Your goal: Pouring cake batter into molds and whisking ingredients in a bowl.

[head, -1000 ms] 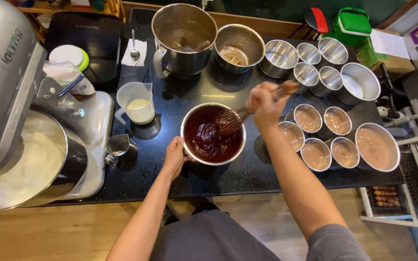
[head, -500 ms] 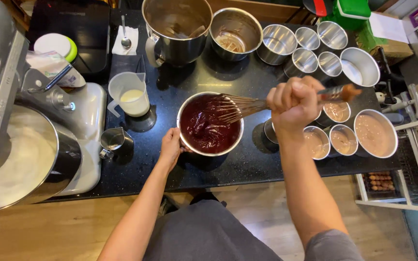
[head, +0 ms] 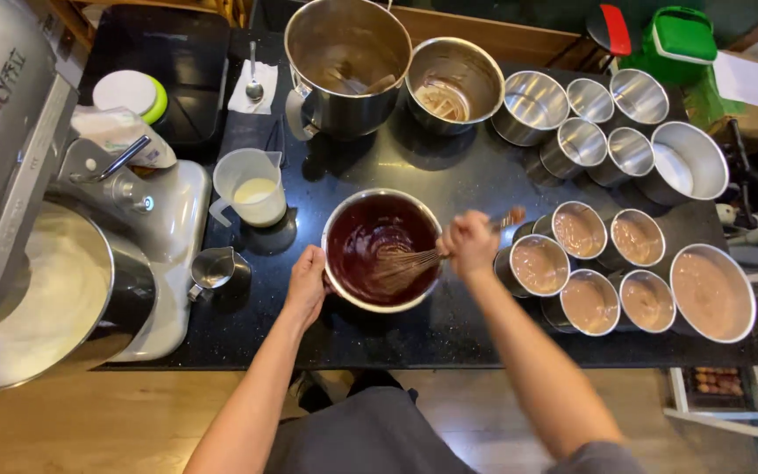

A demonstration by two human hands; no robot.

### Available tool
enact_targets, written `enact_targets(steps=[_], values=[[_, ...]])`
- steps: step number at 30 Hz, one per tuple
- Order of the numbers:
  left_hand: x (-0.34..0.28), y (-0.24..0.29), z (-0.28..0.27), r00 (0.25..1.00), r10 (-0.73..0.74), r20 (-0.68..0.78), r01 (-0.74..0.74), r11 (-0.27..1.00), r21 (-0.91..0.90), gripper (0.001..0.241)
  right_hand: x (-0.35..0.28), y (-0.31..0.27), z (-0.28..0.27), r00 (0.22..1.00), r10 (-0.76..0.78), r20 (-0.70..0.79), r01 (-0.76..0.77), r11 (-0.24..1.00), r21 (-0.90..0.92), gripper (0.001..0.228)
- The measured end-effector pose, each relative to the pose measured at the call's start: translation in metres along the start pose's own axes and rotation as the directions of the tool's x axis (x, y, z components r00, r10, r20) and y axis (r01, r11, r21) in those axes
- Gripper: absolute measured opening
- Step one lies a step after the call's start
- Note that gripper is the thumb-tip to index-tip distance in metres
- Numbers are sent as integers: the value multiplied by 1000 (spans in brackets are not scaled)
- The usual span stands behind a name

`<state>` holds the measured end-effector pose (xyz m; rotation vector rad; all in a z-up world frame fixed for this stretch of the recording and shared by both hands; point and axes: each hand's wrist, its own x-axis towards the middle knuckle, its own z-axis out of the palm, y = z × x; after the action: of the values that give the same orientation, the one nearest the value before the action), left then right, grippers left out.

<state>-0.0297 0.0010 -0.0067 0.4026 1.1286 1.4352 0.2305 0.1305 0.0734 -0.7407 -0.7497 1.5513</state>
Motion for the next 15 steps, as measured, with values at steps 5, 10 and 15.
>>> enact_targets(steps=[5, 10, 15], values=[[-24, -8, 16, 998, -32, 47, 30, 999, 37, 32, 25, -55, 63, 982, 90, 165, -33, 948, -317, 37], [-32, -14, 32, 1000, 10, 2, -10, 1000, -28, 32, 32, -67, 79, 918, -5, 397, 114, 961, -251, 40], [-32, -21, 43, 998, 12, -67, -15, 999, -48, 31, 18, -138, 108, 820, -259, 510, 255, 964, 80, 38]])
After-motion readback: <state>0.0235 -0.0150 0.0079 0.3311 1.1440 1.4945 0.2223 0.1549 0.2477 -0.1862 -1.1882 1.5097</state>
